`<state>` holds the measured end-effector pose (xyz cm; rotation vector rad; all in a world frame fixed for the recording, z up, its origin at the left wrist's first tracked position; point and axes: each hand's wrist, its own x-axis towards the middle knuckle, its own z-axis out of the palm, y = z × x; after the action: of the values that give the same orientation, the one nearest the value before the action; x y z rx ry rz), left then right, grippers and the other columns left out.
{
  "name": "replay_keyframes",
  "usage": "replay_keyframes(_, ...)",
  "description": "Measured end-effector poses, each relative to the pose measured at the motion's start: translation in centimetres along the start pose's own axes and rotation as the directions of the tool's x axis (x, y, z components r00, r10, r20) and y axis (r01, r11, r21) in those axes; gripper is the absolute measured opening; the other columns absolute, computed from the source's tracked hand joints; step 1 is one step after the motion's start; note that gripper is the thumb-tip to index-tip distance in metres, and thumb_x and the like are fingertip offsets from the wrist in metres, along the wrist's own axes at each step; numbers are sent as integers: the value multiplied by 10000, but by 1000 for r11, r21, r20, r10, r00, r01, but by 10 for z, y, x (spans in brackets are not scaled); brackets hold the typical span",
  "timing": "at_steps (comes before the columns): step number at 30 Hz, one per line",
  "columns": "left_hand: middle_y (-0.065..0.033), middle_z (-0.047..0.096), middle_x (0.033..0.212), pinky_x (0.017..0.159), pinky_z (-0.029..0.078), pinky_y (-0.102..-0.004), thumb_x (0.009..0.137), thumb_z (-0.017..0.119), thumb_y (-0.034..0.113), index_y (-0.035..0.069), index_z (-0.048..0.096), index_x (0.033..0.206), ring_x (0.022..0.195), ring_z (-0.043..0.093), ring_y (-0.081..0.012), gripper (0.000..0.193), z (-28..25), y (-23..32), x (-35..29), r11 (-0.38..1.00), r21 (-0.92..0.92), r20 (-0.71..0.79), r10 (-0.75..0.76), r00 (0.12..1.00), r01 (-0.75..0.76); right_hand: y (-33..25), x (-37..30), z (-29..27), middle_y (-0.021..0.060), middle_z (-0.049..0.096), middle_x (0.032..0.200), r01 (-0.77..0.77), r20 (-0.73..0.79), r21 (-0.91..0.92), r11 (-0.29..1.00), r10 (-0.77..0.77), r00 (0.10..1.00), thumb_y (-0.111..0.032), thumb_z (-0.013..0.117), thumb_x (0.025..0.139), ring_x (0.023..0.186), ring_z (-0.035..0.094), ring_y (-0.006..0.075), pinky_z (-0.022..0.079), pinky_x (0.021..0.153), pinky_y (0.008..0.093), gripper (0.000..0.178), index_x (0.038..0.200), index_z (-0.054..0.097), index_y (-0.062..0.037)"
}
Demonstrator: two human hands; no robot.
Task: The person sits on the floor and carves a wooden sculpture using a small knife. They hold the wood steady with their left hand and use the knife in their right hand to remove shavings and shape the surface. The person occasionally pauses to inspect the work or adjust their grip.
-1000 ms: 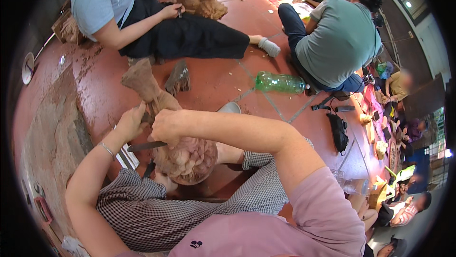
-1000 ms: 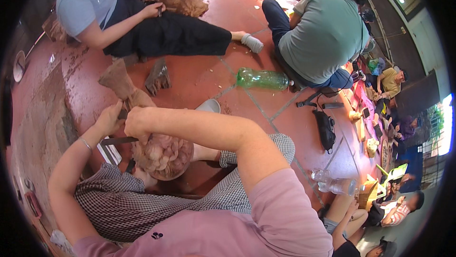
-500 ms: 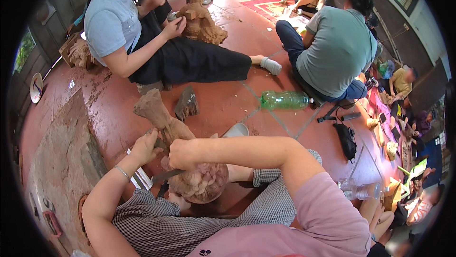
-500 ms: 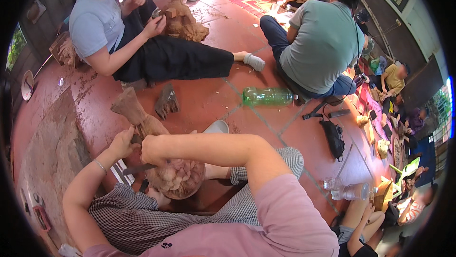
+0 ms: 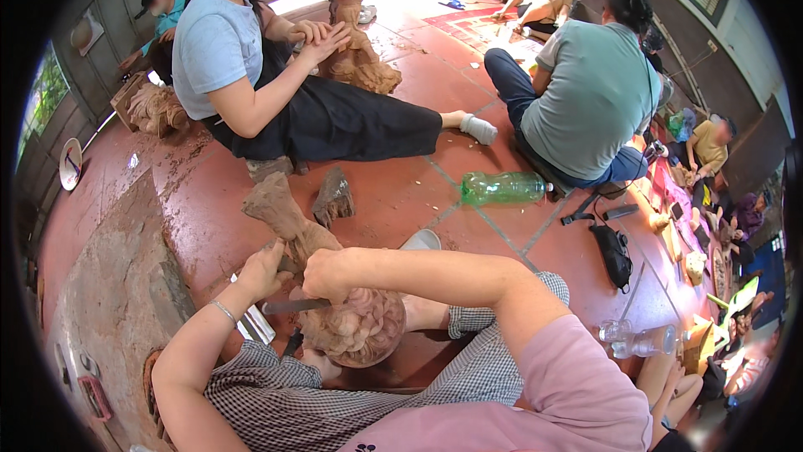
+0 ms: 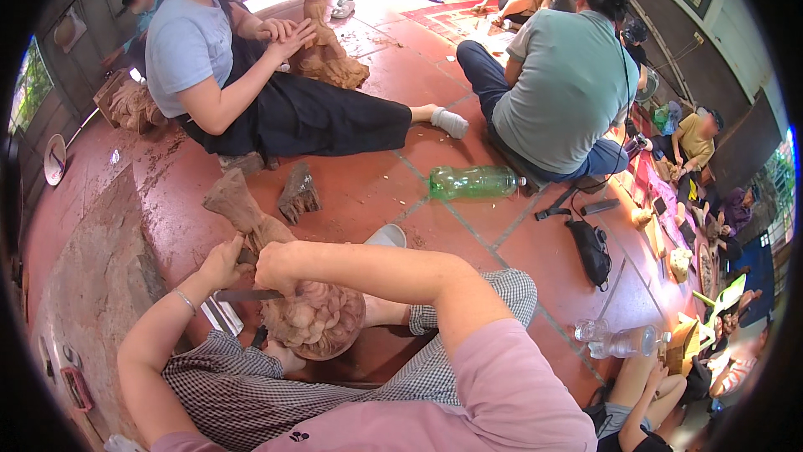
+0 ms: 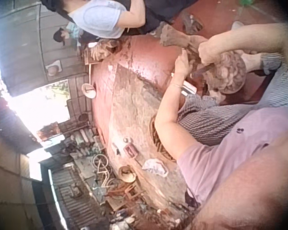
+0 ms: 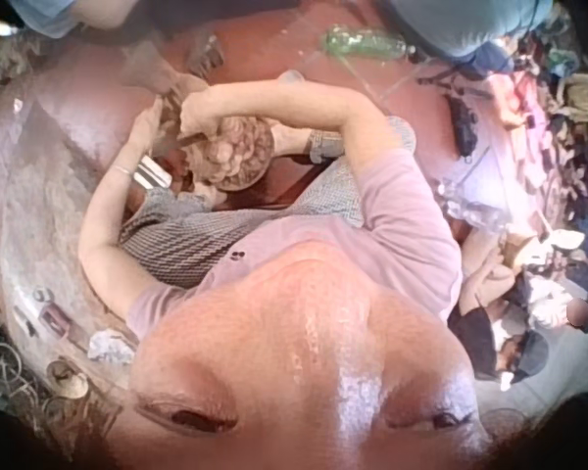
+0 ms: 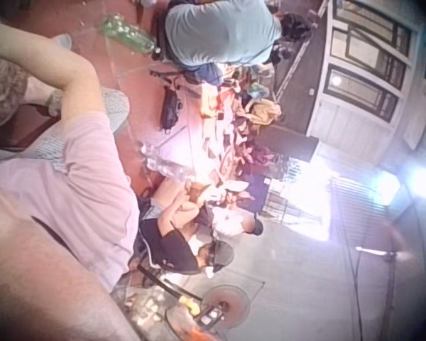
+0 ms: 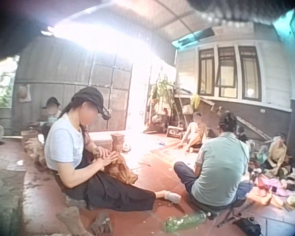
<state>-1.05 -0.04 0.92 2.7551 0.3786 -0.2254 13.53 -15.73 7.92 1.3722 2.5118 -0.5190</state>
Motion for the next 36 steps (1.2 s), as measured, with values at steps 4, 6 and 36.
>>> replay_keyframes(4,-274,615,1120,878,505,-494,757,734,103,-23,274,1461,1051,606,-446,850,-2,0,1,999,-53,-12,13,1000,-13,2,1,2,118,730,879,-13,-34,10,1000,13,999,-309,843,673,903,700,323,538,764,446,348,923,737,-91)
replay_keyframes(6,-273,616,1118,874,505,-493,758,733,101,-15,268,1466,1051,605,-446,854,-2,-2,2,997,-72,-10,9,1000,-9,7,10,2,117,730,876,-20,-54,50,999,23,998,-304,841,676,902,699,325,538,766,444,344,923,737,-89)
replay_keyframes(36,-228,646,1059,837,506,-498,762,778,110,4,247,1476,1006,612,-442,896,3,-8,-1,996,-45,-77,74,994,-78,5,-25,32,174,657,964,86,-176,314,945,-31,984,-106,738,760,979,639,373,508,805,449,172,879,679,3)
